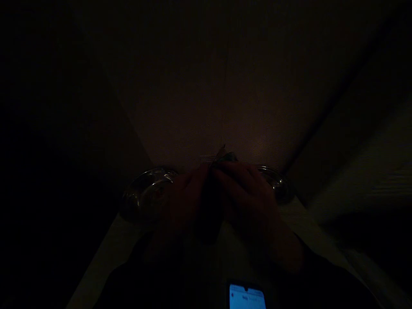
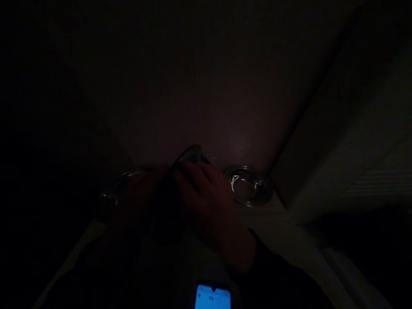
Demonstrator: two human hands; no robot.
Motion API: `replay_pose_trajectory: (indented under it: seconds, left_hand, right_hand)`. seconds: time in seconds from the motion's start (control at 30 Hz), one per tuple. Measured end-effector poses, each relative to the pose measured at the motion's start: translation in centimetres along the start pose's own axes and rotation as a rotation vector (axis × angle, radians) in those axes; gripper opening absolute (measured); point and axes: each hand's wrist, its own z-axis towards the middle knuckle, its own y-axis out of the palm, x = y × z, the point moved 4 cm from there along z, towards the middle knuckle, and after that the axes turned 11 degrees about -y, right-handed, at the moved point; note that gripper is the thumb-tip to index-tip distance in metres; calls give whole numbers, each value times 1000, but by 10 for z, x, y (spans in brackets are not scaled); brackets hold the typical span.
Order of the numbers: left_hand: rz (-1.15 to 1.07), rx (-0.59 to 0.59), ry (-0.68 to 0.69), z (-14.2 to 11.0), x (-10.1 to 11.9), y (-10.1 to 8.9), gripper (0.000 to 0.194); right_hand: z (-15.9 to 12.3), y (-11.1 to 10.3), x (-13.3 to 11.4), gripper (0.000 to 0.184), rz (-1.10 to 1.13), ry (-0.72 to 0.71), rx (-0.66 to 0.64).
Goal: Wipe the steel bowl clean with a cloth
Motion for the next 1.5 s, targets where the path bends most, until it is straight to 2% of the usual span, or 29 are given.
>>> replay_pose_trajectory:
  seconds: [0.17,0.37,0.57,0.67,0.8,1.03,1.23,1.43,1.5]
  left_hand:
    - [28,-5,21,-6,0,6,35]
    - [-32,79,59,-7,-1,4,31]
    - [-53,9,126,-6,-7,8,33]
    - [-69,5,140,-8,-4,9,33]
    - [-74,34,42,-9,-1,7,31]
    - [-239,-98,61,-7,-7,12,31]
    - [-313,-69,58,-9,-3,11,29]
    - [-281,-109,41,-5,-9,11,33]
    - [-287,-89,58,-4,-10,10,35]
  right_hand:
    - [0,-2,12,28,20,112,-31]
    - [5,-2,-5,29,36,7,-26]
    - [6,0,15,31,34,168,-92]
    - [6,-1,6,29,23,115,-88]
    - [5,-3,-7,27,38,11,-71]
    - [5,-6,4,31,46,115,-46]
    - [7,-3,-12,32,-2,20,-64]
    - [5,-4,2,31,27,87,-43]
    - [5,-4,4,32,29,94,-54]
